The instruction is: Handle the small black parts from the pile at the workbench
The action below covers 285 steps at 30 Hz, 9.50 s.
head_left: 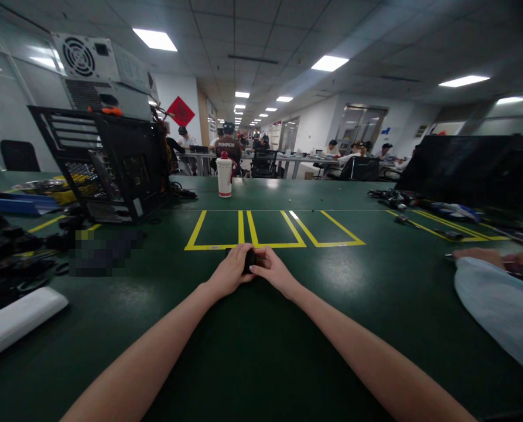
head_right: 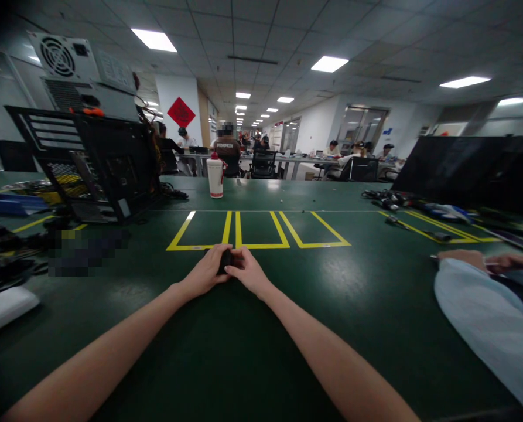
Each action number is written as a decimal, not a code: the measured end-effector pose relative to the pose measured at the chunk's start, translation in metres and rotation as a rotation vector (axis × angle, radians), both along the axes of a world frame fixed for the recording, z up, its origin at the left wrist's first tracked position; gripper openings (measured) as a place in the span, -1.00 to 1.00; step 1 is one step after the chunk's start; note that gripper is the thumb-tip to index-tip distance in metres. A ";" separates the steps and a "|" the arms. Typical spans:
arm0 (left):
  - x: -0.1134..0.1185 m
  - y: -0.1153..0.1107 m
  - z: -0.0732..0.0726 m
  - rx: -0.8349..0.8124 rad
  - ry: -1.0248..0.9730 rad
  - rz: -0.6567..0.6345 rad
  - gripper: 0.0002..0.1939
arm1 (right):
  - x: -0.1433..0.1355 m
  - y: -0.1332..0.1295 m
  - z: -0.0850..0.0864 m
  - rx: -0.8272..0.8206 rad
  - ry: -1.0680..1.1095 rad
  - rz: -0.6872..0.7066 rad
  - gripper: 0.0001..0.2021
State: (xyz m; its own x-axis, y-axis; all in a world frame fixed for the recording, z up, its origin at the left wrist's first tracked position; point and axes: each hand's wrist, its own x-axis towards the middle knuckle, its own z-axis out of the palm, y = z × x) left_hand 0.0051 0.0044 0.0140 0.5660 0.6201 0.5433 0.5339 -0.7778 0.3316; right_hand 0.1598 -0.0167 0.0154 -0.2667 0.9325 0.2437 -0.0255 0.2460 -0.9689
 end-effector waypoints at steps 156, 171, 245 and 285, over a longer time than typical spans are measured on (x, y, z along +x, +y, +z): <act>0.000 0.002 -0.002 0.006 -0.010 -0.003 -0.44 | -0.002 0.005 -0.004 0.060 -0.029 -0.082 -0.78; 0.000 0.001 -0.002 0.007 0.023 0.022 -0.42 | 0.000 0.000 -0.005 0.062 0.017 0.015 -0.75; 0.000 -0.002 0.000 0.007 0.002 0.003 -0.42 | -0.002 -0.002 -0.007 0.145 -0.119 -0.042 -0.73; 0.000 -0.001 0.000 -0.015 -0.021 0.001 -0.43 | -0.001 -0.001 -0.006 0.122 -0.102 -0.063 -0.79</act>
